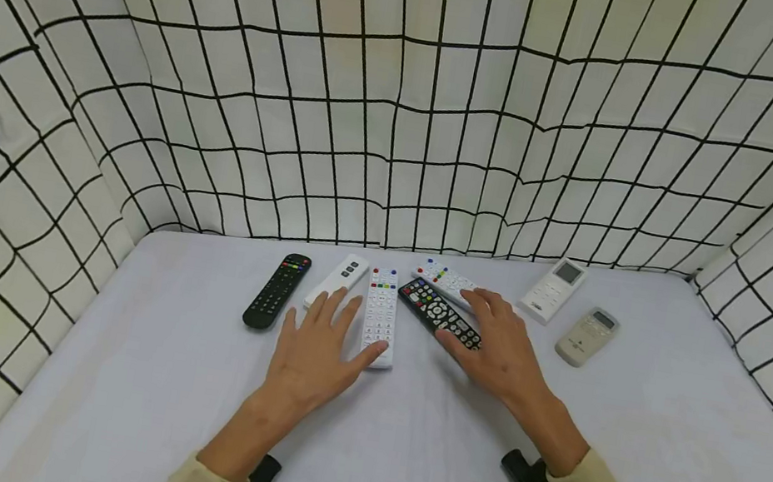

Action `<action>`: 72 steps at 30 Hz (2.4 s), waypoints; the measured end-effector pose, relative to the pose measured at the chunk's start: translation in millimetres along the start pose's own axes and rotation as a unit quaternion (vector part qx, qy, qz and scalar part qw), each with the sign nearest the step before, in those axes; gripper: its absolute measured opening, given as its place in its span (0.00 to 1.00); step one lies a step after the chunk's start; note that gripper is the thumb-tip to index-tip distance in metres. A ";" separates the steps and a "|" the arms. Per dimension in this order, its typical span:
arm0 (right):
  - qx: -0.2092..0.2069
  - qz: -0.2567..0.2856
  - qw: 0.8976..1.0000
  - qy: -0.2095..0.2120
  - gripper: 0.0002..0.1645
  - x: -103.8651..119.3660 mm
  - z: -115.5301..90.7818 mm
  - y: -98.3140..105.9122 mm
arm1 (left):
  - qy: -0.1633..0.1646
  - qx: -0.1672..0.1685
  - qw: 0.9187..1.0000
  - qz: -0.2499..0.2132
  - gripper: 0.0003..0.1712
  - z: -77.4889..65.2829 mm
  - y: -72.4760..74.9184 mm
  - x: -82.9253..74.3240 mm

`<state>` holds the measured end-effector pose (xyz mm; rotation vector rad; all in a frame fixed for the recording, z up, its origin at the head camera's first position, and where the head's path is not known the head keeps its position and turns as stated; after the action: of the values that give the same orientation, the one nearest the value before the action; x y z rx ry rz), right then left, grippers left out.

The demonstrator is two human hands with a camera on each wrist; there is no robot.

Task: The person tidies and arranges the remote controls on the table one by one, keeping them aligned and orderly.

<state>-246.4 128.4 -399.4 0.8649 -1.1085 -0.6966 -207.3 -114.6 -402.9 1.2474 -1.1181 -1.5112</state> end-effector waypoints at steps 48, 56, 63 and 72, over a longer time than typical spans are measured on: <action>0.056 0.169 0.984 0.029 0.24 56.4 31.7 -23.5 | 0.094 -0.052 0.992 -0.065 0.27 -34.0 25.8 59.9; 0.049 0.168 0.984 0.040 0.23 61.6 33.7 -23.9 | 0.111 -0.048 0.990 -0.070 0.29 -39.5 25.1 69.3; 0.040 0.165 0.984 0.052 0.22 68.4 38.9 -23.2 | 0.108 -0.059 0.990 -0.070 0.29 -40.3 26.4 72.5; 0.053 0.162 0.984 0.045 0.23 73.1 47.0 -26.6 | 0.125 -0.049 0.988 -0.069 0.33 -43.5 28.0 83.8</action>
<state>-270.3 43.0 -379.3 0.7736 -1.1775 -0.3283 -173.5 -207.0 -398.6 1.4247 -0.7977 -1.4445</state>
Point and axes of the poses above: each hand's wrist, its own z-axis towards the middle knuckle, its own y-axis out of the back of the hand, x = y × z, the point moved 6 cm from there along z, towards the middle knuckle, and after that the axes turned 1 degree about z, right-handed, at the moved point
